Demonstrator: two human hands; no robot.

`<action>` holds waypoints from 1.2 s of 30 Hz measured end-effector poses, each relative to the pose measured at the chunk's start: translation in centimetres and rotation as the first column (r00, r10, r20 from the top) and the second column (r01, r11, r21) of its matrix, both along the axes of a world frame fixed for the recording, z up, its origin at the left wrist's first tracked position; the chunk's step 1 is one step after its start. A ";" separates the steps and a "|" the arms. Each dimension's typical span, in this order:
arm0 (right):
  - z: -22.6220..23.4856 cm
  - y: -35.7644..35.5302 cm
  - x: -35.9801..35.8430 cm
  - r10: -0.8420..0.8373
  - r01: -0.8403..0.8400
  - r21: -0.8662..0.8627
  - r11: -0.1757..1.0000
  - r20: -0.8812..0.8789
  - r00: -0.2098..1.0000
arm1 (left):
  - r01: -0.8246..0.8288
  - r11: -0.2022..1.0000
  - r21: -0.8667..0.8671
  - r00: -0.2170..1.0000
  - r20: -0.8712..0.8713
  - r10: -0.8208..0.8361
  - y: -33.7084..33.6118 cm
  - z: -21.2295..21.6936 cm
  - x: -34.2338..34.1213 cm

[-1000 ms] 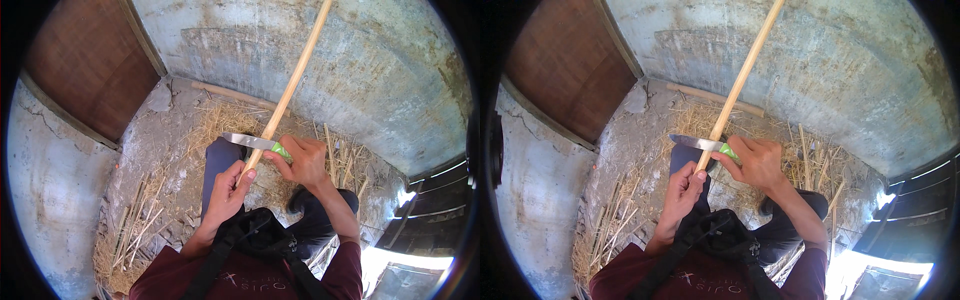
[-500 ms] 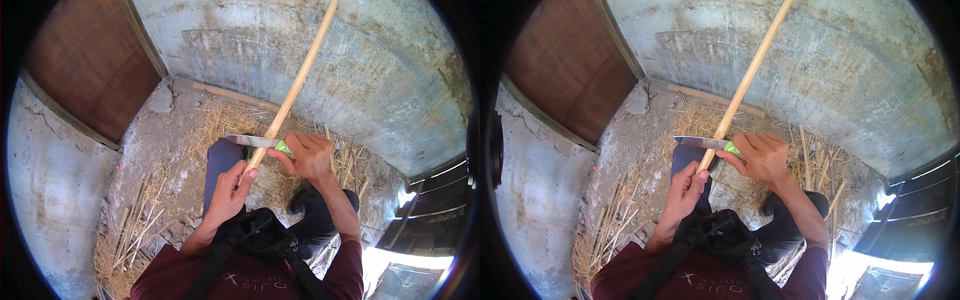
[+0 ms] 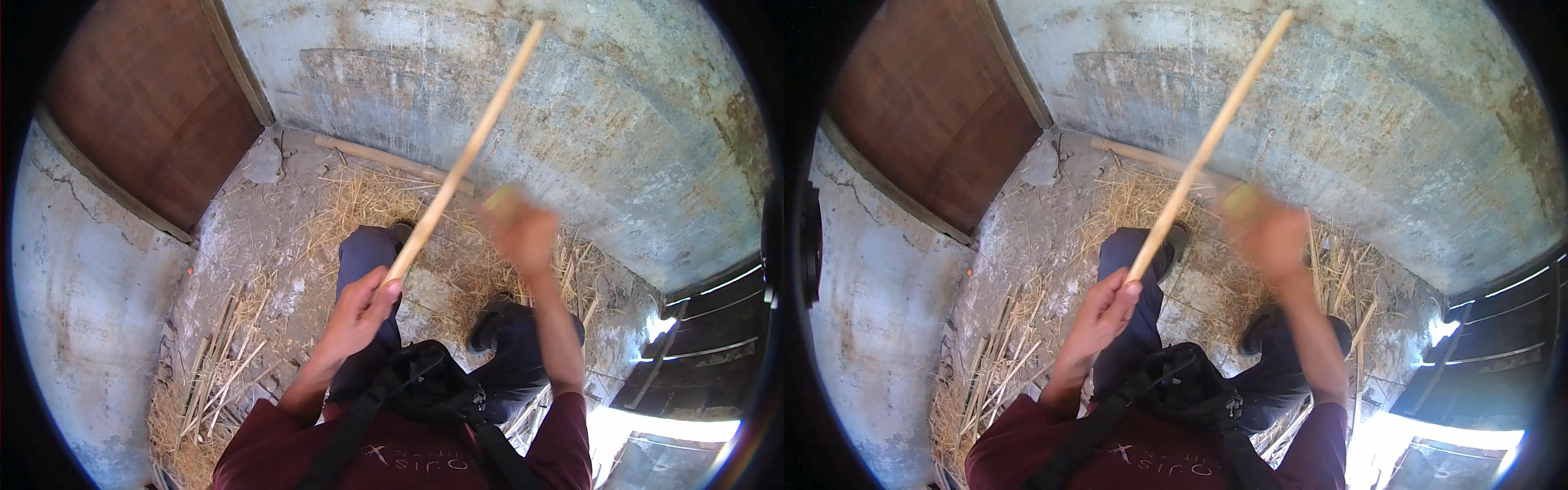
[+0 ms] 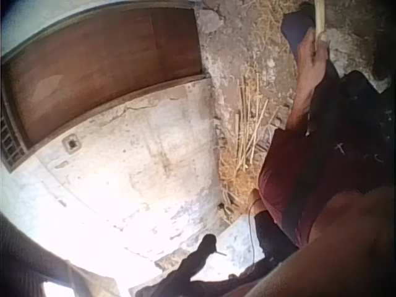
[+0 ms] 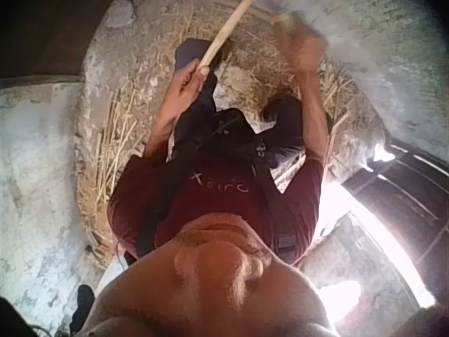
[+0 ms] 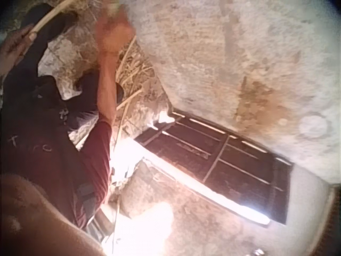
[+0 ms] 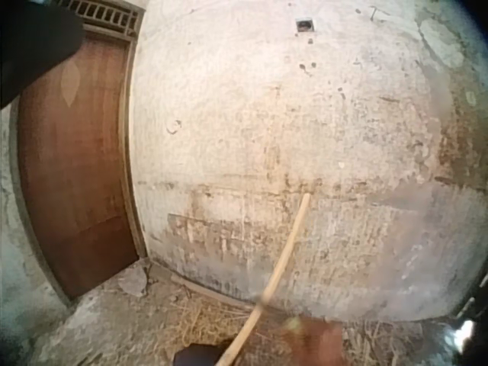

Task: The person whittles a long wooden rod using a knife, removing thin strips of wood from the surface.

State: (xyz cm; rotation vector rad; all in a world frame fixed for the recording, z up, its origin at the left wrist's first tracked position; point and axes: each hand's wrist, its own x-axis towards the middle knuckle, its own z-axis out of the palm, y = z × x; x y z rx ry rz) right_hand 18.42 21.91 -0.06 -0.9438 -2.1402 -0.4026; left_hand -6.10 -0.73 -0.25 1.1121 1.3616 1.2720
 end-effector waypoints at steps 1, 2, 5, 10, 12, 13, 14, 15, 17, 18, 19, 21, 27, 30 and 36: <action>1.4 4.9 3.2 -0.463 0.420 -0.308 0.854 -0.078 0.883 | -0.006 1.000 -0.027 0.999 0.050 0.007 -0.7 -0.1 -0.6; 5.7 6.5 5.3 -0.470 0.369 -0.332 0.868 -0.310 0.827 | -0.027 0.997 -0.072 0.998 0.057 0.031 -1.9 -1.1 -1.4; 8.3 7.3 10.4 -0.258 0.189 -0.176 0.966 -0.617 0.743 | -0.082 0.990 -0.112 0.995 0.051 0.088 -2.7 -2.5 -2.2; 4.7 2.1 4.3 -0.137 -0.022 -0.339 0.940 -0.438 0.889 | -0.092 0.995 -0.045 0.996 0.005 0.092 0.1 -1.5 -1.2; 3.8 0.0 2.0 0.068 -0.184 -0.350 0.919 -0.318 0.946 | -0.093 0.994 -0.053 0.995 -0.036 0.091 0.5 -0.8 -0.6; 3.6 -1.0 1.0 0.150 -0.253 -0.331 0.909 -0.307 0.940 | -0.091 0.995 -0.050 0.995 -0.051 0.088 0.8 -0.6 -0.2; 3.4 -1.9 0.1 0.233 -0.324 -0.317 0.892 -0.293 0.927 | -0.087 0.995 -0.042 0.995 -0.052 0.085 1.0 -0.7 0.1; 3.1 -2.6 -0.5 0.293 -0.372 -0.306 0.876 -0.276 0.916 | -0.083 0.996 -0.034 0.995 -0.053 0.081 1.2 -0.8 0.4; 2.4 -3.7 -1.6 0.419 -0.476 -0.287 0.831 -0.240 0.876 | -0.085 0.996 -0.035 0.996 -0.041 0.083 1.4 -0.8 0.7; 2.5 -4.4 -2.0 0.449 -0.495 -0.291 0.818 -0.215 0.867 | -0.084 0.996 -0.043 0.996 -0.027 0.083 1.4 -0.7 0.9; 2.7 -5.1 -2.3 0.476 -0.512 -0.297 0.806 -0.190 0.859 | -0.080 0.995 -0.053 0.997 -0.012 0.079 1.5 -0.7 1.1; 2.6 -5.5 -2.8 0.512 -0.531 -0.279 0.800 -0.144 0.847 | -0.066 0.997 -0.046 0.998 0.003 0.066 1.6 -0.5 1.5; 2.2 -5.5 -3.2 0.538 -0.540 -0.233 0.809 -0.079 0.839 | -0.024 1.000 0.000 0.998 -0.051 0.024 1.3 -0.6 2.1; 2.3 -5.2 -3.1 0.547 -0.547 -0.240 0.802 -0.071 0.834 | -0.035 0.999 0.040 0.994 -0.098 0.038 1.3 -1.0 2.1; 1.8 -4.6 -3.4 0.516 -0.513 -0.247 0.822 -0.060 0.855 | -0.049 0.997 0.053 0.984 -0.168 0.057 1.3 -1.3 2.0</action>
